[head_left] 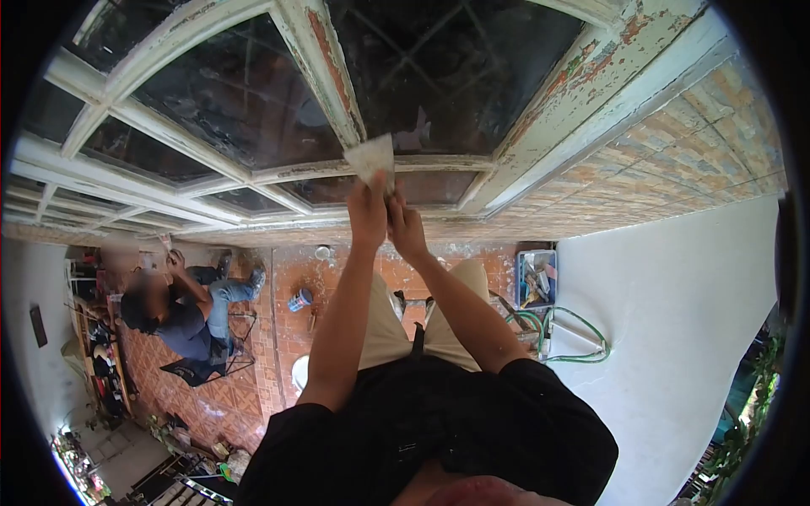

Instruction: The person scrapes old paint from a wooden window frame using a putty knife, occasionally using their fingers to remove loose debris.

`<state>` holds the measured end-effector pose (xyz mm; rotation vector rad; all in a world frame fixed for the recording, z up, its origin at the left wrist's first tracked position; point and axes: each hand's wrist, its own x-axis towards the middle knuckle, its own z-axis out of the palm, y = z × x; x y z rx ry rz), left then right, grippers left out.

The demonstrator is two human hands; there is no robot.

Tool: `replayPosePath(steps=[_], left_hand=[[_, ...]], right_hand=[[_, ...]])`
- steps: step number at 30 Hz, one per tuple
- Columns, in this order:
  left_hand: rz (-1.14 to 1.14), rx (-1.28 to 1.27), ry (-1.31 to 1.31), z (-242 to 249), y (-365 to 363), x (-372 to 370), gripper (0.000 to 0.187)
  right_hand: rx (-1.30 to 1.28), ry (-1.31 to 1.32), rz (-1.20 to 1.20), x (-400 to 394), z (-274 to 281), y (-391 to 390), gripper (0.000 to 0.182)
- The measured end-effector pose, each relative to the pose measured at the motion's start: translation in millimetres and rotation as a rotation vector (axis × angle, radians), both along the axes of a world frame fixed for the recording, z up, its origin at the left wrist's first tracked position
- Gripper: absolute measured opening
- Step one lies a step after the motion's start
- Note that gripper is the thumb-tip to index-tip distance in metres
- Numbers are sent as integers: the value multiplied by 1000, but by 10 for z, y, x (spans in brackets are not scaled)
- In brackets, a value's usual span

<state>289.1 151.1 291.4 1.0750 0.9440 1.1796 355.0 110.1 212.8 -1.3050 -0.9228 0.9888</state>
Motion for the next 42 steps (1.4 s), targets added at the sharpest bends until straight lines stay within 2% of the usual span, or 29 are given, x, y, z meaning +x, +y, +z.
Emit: replayPosePath(steps=[2,4,10,13,17,18,20,22,23,24,25,27,28,29,31,33,35,36,37,39,40,42], left_hand=[[-26,-44,-47,-361,-45,-67,32],[-1,-121,-145,-368,-99,-35,27],[19,-141,-249,-381,-165,7,23],[-23,-180,-293,-446,-143,-65,24],[3,-255,-381,-745,-263,-268,28],[23,-372,-450,-898,-318,-328,29],[63,-529,-500,-1092,-388,-378,32],[34,-562,-525,-1026,-414,-359,32],[-9,-586,-541,-962,-394,-330,32],[-35,-581,-616,-882,-373,-276,32],[-21,-580,-633,-744,-371,-192,32],[99,-523,-482,-412,-362,12,29],[101,-466,-515,-324,-349,72,32],[110,-464,-528,-263,-321,90,32],[81,-576,-764,-139,-275,65,38],[142,-636,-710,-53,-211,72,43],[99,-668,-506,-68,-108,58,42],[111,-736,-598,-129,-48,62,40],[124,-733,-610,-202,-9,58,40],[110,-690,-472,-260,44,34,38],[117,-691,-483,-250,48,13,38],[214,-547,-251,-235,27,-25,37]], right_hand=[[-32,-79,-14,-31,-220,-145,58],[-84,-162,-17,7,-219,-211,59],[-124,-139,5,7,-180,-329,56],[-68,-165,2,-26,-239,-307,50],[-167,-186,143,-28,-300,-543,39],[-203,-235,194,-26,-298,-623,36],[-304,-72,284,-19,-303,-819,26],[-378,9,323,-40,-248,-981,22],[-378,30,235,-52,-211,-1036,22],[-378,49,147,-54,-146,-1078,29],[-384,34,162,-40,-24,-1087,29],[-265,-45,36,20,321,-1056,38],[-215,-78,102,67,458,-1024,47],[-216,-89,112,132,526,-994,47],[-120,-463,182,243,608,-947,46],[-83,-500,218,272,709,-860,45],[-303,-289,297,237,945,-757,47],[-326,-157,297,216,976,-702,51],[-327,-166,311,203,973,-674,51],[-373,37,305,193,947,-618,55],[-383,61,317,162,925,-618,57],[-400,94,326,89,892,-610,56]])
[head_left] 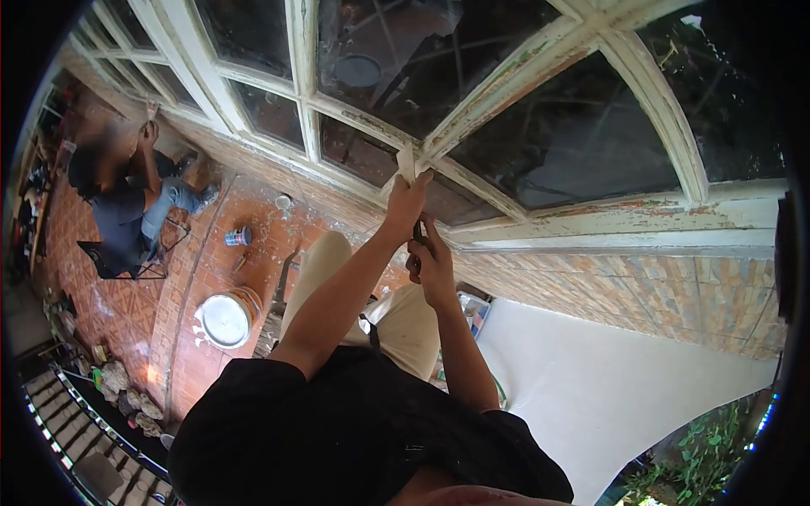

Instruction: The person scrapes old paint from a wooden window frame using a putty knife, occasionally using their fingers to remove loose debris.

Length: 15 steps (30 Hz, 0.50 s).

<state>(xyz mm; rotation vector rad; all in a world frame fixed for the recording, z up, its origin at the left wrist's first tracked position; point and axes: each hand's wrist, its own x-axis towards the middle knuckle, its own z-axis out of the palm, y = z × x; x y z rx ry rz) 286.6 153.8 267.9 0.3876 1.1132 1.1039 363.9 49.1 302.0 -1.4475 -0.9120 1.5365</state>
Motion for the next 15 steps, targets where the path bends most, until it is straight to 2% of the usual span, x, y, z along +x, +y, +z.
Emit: replayPosePath(steps=[4,6,7,10,13,15], left_hand=[[-2,11,-17,18,93,-80,37],[-38,-26,-175,130,105,-90,28],[-35,-25,-180,111,113,-93,28],[3,-68,-211,88,137,-101,26],[50,-74,-213,65,116,-122,27],[45,-47,-311,94,136,-124,25]], right_hand=[[28,-24,-31,-68,26,82,46],[76,-93,-24,-49,94,126,41],[77,-98,-20,-55,79,137,41],[111,-391,38,-110,14,154,43],[238,-463,38,-157,-34,159,43],[217,-502,53,-137,47,166,42]])
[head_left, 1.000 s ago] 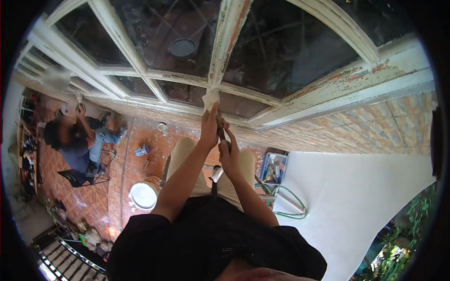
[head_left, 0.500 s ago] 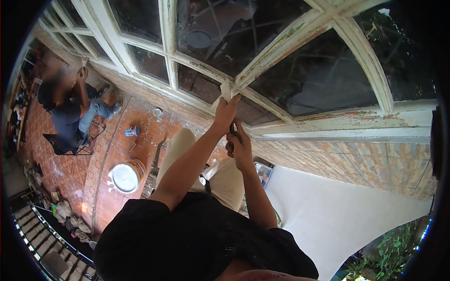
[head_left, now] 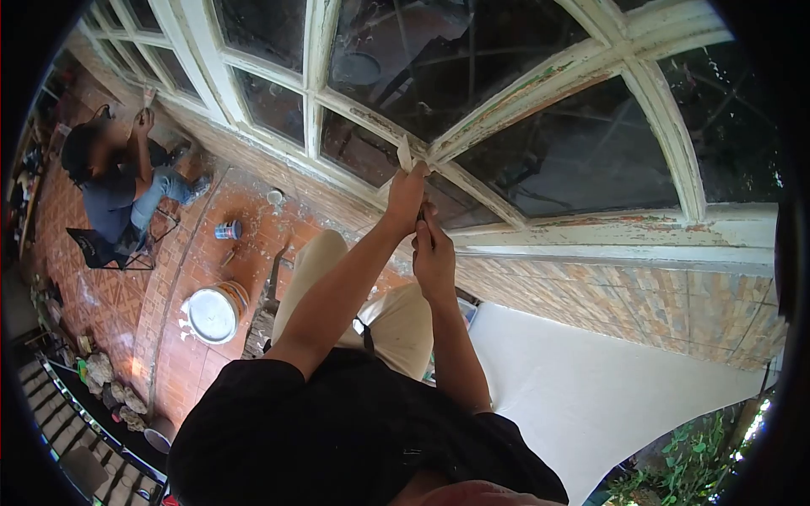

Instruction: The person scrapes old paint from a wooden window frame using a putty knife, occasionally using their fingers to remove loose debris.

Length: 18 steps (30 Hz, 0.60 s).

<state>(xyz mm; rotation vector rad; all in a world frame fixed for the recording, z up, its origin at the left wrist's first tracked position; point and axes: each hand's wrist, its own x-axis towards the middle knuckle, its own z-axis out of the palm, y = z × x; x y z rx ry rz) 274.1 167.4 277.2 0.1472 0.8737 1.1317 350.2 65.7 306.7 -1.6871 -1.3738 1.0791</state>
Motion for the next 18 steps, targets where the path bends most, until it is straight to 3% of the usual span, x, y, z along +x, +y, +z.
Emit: replayPosePath(steps=[6,12,18], left_hand=[[41,-110,-11,182,26,65,24],[39,-71,7,191,-33,138,23],[43,-32,-93,264,40,103,23]], right_hand=[[37,21,31,147,-30,39,41],[13,-104,18,160,69,20,41],[-17,-28,-15,121,213,56,40]])
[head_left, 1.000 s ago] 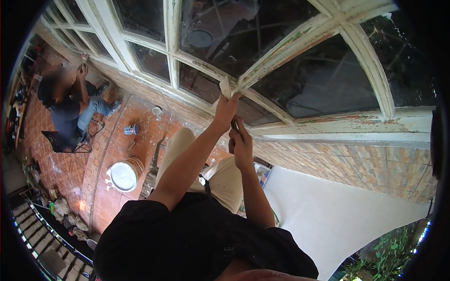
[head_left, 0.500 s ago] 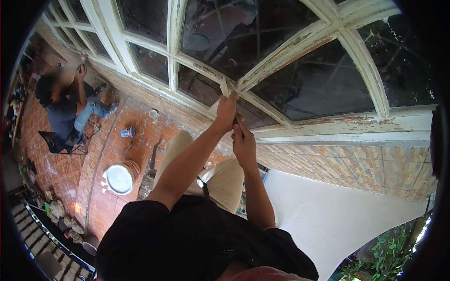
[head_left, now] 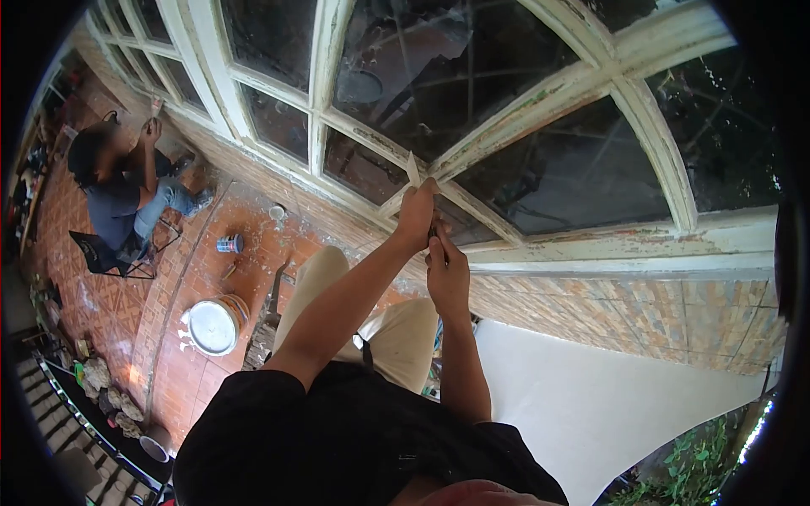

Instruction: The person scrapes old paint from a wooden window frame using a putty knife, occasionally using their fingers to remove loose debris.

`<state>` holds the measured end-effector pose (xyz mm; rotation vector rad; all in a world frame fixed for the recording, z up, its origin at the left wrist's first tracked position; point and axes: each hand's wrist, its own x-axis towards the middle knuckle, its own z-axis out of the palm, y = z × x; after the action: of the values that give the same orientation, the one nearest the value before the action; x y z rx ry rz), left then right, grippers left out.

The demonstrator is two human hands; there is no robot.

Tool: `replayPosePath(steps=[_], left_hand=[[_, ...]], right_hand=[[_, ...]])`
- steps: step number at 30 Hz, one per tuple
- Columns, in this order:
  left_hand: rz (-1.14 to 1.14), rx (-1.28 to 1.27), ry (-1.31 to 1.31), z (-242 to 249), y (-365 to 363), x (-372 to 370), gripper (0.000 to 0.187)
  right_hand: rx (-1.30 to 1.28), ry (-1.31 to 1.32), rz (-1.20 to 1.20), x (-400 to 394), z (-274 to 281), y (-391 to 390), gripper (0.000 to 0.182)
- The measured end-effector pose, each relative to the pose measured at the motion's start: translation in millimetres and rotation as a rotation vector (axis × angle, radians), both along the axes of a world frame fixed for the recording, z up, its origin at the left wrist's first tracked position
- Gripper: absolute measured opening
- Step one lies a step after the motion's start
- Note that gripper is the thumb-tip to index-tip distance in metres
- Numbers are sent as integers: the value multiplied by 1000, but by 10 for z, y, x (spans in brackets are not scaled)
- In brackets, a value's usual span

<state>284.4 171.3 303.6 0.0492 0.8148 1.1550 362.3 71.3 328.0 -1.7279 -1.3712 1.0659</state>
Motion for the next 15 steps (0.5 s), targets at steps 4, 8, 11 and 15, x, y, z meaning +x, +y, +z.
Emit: replayPosePath(steps=[4,8,11,15], left_hand=[[3,-32,100,74,-128,78,22],[13,-66,-57,26,-19,25,20],[-52,-11,-102,-41,1,11,19],[-26,-27,-125,85,-38,25,18]], right_hand=[[72,-72,15,108,-73,-113,41],[51,-91,47,38,58,-16,41],[129,-145,15,-37,114,-16,39],[146,-131,34,30,151,-16,38]])
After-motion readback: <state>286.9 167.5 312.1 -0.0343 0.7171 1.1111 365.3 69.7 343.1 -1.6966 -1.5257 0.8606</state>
